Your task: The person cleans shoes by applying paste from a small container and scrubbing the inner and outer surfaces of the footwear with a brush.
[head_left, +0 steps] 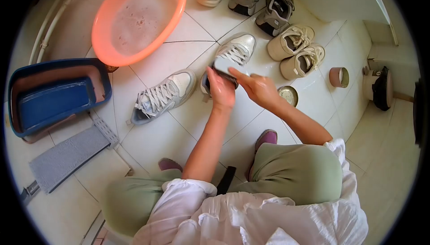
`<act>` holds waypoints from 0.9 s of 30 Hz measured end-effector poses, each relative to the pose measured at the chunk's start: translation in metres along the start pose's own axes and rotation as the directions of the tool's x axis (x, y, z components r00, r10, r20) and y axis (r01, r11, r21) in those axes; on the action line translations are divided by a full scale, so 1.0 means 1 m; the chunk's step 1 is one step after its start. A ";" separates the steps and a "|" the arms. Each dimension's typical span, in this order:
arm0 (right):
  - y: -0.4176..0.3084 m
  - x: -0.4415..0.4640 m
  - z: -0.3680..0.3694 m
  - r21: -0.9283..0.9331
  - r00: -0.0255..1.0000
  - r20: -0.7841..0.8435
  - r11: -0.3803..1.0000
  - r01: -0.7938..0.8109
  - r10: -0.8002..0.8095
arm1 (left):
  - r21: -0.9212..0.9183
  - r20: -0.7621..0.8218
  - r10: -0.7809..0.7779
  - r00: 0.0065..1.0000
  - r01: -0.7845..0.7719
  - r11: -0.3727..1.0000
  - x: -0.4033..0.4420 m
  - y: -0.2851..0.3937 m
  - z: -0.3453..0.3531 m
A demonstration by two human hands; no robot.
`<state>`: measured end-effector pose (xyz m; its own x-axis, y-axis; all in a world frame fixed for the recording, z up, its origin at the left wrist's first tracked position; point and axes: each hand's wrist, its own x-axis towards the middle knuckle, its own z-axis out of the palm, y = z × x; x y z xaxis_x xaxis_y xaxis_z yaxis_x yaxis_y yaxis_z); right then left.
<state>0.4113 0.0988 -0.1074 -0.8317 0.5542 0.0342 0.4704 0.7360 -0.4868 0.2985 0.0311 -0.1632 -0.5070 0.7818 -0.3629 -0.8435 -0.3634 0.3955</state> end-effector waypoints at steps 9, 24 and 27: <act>-0.012 0.021 0.011 -0.029 0.997 -0.059 0.998 0.057 -0.059 | 0.117 0.018 -0.048 0.999 0.045 0.992 -0.001 0.016 0.006; 0.031 0.022 0.001 -0.085 0.992 0.063 0.991 -0.103 0.108 | -0.144 0.016 -0.162 0.987 0.163 0.976 -0.003 0.019 0.007; 0.071 0.044 -0.013 -0.202 0.970 -0.004 0.950 -0.237 0.242 | -0.028 0.007 -0.154 0.988 0.154 0.988 0.004 0.016 0.006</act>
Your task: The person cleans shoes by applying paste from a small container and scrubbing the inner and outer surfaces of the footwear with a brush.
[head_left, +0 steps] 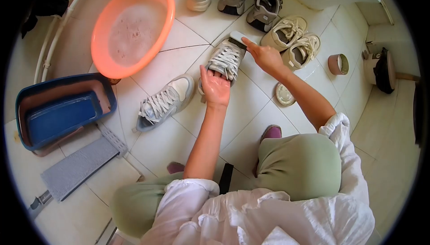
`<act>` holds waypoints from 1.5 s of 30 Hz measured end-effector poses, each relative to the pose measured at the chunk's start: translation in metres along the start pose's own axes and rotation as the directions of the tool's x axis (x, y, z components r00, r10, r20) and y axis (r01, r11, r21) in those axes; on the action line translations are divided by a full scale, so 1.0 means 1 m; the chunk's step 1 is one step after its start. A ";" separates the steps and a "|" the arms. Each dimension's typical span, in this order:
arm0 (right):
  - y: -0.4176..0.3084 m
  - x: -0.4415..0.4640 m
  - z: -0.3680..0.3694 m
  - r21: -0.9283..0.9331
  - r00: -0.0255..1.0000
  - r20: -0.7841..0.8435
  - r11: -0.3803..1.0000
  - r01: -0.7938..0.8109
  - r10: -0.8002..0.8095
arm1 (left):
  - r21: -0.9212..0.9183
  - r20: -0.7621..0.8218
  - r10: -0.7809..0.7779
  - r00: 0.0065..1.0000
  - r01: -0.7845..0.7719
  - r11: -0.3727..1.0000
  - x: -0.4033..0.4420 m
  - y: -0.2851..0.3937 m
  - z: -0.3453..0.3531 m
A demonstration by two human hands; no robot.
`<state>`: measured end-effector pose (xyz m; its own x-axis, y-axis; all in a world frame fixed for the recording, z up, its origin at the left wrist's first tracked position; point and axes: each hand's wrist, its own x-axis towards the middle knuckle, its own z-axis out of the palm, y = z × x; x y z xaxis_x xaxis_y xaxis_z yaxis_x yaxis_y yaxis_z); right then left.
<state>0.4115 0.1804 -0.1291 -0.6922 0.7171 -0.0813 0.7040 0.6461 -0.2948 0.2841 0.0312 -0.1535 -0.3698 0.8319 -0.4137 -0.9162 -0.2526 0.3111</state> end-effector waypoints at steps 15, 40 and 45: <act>-0.044 -0.043 0.021 0.138 0.964 0.104 0.963 0.230 -0.245 | -0.071 -0.125 -0.122 0.985 0.114 0.991 0.024 0.006 -0.005; -0.016 -0.066 0.028 0.405 0.998 -0.005 0.912 0.056 -0.059 | -0.117 -0.142 -0.126 0.982 0.110 0.987 0.025 -0.004 -0.011; -0.022 0.016 0.042 0.348 0.992 -0.085 0.930 0.118 -0.094 | -0.147 -0.056 -0.154 0.986 0.144 0.978 0.031 -0.004 -0.020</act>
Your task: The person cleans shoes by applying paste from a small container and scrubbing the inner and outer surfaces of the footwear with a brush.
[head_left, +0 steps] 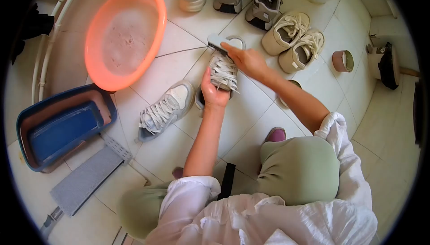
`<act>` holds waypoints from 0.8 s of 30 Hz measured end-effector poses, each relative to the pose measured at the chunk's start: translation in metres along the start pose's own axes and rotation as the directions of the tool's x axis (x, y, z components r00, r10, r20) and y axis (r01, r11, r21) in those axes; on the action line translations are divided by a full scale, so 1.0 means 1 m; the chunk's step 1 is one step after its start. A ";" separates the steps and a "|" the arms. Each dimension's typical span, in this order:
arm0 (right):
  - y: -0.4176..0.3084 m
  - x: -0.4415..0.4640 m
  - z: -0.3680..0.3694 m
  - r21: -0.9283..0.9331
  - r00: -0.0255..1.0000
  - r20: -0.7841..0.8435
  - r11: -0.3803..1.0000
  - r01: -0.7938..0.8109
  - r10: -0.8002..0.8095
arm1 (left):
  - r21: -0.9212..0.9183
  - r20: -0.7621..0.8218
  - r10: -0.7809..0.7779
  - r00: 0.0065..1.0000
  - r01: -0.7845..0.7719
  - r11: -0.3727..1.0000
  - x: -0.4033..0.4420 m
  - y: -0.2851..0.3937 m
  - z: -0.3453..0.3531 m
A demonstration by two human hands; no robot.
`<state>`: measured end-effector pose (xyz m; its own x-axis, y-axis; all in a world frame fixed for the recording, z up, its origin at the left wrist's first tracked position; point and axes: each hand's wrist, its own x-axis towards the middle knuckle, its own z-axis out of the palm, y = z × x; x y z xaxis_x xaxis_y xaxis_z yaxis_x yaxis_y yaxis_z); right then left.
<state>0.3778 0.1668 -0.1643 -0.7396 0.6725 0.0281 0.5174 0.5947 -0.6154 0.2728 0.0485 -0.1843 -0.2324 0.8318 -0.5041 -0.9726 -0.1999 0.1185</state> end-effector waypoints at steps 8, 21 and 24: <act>0.014 -0.041 -0.017 -0.119 0.994 0.063 0.989 -0.082 0.090 | -0.009 -0.054 -0.003 0.999 0.002 1.000 -0.007 -0.004 -0.002; 0.018 0.033 -0.059 -0.398 0.981 0.169 0.917 -0.022 0.097 | 0.024 -0.161 0.031 0.986 -0.028 0.999 -0.011 -0.011 -0.008; -0.034 0.031 -0.043 -0.378 0.934 0.342 0.925 0.039 0.100 | 0.068 -0.180 0.032 0.983 -0.020 0.997 -0.006 -0.018 -0.018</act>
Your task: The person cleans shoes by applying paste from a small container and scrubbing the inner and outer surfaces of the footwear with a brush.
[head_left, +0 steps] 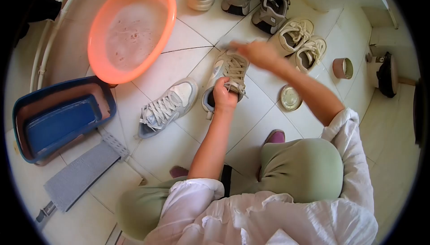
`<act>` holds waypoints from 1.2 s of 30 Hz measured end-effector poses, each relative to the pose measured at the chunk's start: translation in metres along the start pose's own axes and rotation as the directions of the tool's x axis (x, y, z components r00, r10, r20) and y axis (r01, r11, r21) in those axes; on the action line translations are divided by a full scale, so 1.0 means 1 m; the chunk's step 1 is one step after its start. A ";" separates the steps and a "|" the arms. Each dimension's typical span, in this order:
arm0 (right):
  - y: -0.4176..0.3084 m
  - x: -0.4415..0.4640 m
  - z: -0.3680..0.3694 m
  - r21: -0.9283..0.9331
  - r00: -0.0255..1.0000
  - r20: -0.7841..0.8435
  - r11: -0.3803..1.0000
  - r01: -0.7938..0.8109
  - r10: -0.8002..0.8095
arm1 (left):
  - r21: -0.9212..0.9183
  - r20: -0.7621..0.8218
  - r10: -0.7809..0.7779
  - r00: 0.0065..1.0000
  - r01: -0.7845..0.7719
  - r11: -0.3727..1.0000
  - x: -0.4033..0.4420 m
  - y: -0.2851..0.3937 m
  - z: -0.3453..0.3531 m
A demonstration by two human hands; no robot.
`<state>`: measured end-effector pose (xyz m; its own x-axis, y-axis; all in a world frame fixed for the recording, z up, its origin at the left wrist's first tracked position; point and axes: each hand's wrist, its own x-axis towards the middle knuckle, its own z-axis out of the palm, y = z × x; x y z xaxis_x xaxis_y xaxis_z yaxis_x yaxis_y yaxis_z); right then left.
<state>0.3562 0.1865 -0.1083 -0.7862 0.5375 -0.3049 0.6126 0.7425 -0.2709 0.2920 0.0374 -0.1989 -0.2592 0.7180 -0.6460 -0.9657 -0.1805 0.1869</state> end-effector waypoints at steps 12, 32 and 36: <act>0.003 -0.083 0.076 0.094 0.981 -0.173 0.990 0.109 -0.091 | -0.126 0.026 0.102 0.994 -0.098 0.987 -0.017 0.012 0.023; 0.020 -0.111 0.073 0.686 0.858 -0.431 0.719 0.112 0.278 | 0.597 0.082 0.053 0.995 -0.092 0.797 -0.032 0.017 0.016; -0.021 -0.155 0.112 0.509 0.951 -0.309 0.848 0.145 0.023 | 0.277 0.055 -0.101 0.993 0.082 0.957 -0.038 0.021 0.022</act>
<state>0.4740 0.0433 -0.1575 -0.7584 0.6516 -0.0135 0.4465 0.5044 -0.7391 0.2818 0.0205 -0.1543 -0.1590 0.7685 -0.6198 -0.9409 0.0722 0.3309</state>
